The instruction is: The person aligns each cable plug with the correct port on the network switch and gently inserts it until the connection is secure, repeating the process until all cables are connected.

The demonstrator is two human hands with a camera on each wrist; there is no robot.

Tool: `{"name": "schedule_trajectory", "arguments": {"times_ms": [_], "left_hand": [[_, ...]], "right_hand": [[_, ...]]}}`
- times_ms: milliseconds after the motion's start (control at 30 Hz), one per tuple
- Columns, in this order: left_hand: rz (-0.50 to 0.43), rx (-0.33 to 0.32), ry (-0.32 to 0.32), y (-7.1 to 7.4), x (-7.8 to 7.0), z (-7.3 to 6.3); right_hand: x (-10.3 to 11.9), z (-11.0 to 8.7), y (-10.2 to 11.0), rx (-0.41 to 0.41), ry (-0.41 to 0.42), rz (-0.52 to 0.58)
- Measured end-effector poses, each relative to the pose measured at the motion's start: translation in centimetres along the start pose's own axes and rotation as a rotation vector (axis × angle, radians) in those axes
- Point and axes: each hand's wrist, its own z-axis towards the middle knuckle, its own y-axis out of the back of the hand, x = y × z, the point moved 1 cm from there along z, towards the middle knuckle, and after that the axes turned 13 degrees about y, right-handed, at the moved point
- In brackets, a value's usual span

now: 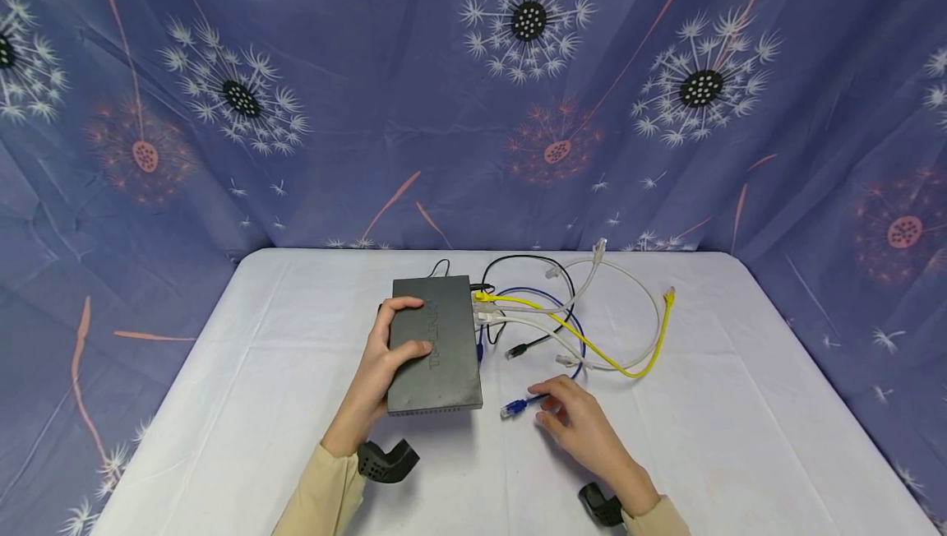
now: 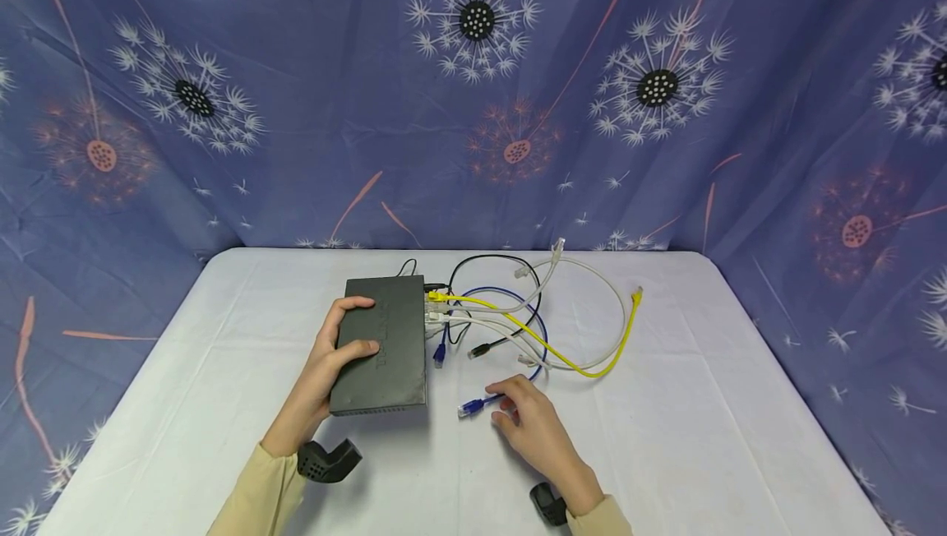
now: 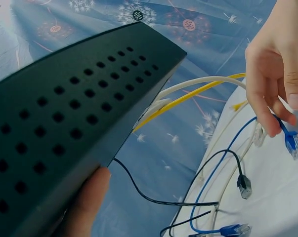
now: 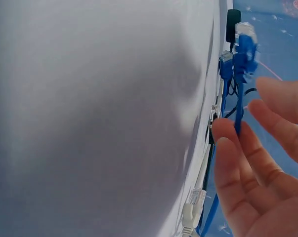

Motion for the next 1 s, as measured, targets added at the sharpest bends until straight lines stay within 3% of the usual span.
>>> {"name": "schedule_trajectory", "arguments": {"times_ms": [333, 533, 1000], "left_hand": [[0.015, -0.005, -0.001, 0.0, 0.1, 0.0], [-0.01, -0.001, 0.033, 0.0, 0.1, -0.2], [0.005, 0.002, 0.026, 0.0, 0.2, -0.3]], "right_hand": [[0.7, 0.0, 0.3, -0.048, -0.002, -0.087], [1.0, 0.2, 0.7, -0.099, 0.049, -0.134], [1.9, 1.1, 1.7, -0.227, 0.206, -0.124]]}}
